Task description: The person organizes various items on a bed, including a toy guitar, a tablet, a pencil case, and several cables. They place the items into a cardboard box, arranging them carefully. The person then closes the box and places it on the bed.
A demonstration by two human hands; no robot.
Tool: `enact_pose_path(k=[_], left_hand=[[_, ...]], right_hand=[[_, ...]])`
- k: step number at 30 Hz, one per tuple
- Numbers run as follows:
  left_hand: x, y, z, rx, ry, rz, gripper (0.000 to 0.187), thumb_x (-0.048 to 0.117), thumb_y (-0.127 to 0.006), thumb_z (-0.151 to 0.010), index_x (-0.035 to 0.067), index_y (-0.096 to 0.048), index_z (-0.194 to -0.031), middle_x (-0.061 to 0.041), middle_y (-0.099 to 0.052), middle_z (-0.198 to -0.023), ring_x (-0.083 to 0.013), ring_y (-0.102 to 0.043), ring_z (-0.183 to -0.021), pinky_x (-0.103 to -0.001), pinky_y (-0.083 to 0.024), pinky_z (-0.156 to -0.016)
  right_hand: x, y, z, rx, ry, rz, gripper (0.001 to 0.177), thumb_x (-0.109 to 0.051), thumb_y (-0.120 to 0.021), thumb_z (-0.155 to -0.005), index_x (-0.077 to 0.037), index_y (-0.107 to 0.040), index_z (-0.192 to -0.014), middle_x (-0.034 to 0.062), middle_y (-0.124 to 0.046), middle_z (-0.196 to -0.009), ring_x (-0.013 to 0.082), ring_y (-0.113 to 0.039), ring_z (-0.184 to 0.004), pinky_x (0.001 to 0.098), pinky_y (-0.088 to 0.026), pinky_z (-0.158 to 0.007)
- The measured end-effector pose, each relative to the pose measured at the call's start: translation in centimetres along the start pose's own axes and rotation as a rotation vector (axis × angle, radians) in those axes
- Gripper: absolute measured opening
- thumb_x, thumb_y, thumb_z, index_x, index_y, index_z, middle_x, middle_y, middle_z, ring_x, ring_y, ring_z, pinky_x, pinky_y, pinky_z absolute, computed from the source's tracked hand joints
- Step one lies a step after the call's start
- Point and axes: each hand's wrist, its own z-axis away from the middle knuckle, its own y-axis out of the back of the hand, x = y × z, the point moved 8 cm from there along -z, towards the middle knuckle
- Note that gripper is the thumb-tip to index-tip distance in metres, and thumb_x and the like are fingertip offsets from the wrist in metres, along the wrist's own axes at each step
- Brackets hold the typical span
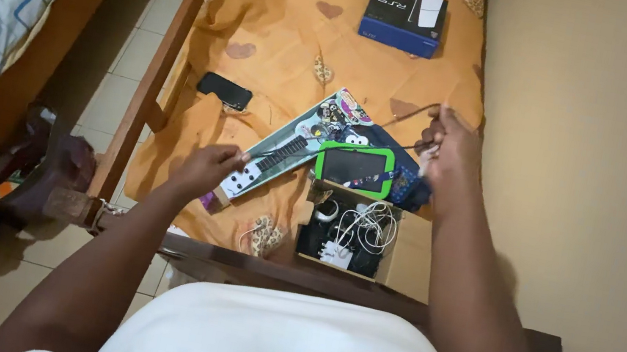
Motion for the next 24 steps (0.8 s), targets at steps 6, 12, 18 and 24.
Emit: enact_pose_path(k=[6,12,18,24], left_hand=[[-5.6,-2.3,-2.1,-0.055,0.058,1.579,0.033,0.014,-0.035,-0.113,-0.004,-0.050,-0.090,-0.011,-0.055,-0.070,-0.0199,-0.049,-0.054,-0.036,-0.041,-0.042],[1.9,2.4,-4.6,0.279,0.191,1.684,0.035,0.033,-0.035,-0.108,0.015,-0.057,-0.086,-0.020,-0.065,-0.137,-0.0371,-0.054,-0.137,-0.059,-0.050,-0.108],[6.0,3.4,-6.2,0.131,-0.053,1.934,0.037,0.030,-0.041,-0.109,0.015,-0.060,-0.080,-0.009,-0.070,-0.117,-0.0351,-0.059,-0.131,-0.071,-0.041,-0.113],[6.6,2.6,-6.2,0.091,-0.019,1.908,0.027,0.033,-0.044,-0.111,0.015,-0.059,-0.097,0.001,-0.064,-0.089,-0.0115,-0.058,-0.077,-0.040,-0.049,-0.080]], right_hand=[[-1.9,-3.8,2.6,-0.062,0.046,0.091,0.027,-0.027,-0.056,-0.106,-0.006,-0.062,-0.090,-0.0033,-0.048,-0.061,0.0090,-0.038,-0.047,0.0272,-0.030,-0.043],[5.4,-6.0,6.1,-0.221,-0.404,0.477,0.026,-0.028,-0.058,-0.098,-0.005,-0.072,-0.101,0.0007,-0.053,-0.059,0.0124,-0.043,-0.043,0.0307,-0.035,-0.040],[17.0,-2.9,8.4,-0.406,-0.707,0.569,0.025,-0.030,-0.059,-0.099,-0.009,-0.073,-0.101,-0.0024,-0.049,-0.058,0.0097,-0.043,-0.046,0.0276,-0.032,-0.041],[19.1,-2.0,8.9,-0.277,-0.840,0.548,0.020,-0.030,-0.062,-0.099,-0.013,-0.071,-0.094,-0.0053,-0.047,-0.058,0.0070,-0.037,-0.046,0.0247,-0.027,-0.040]])
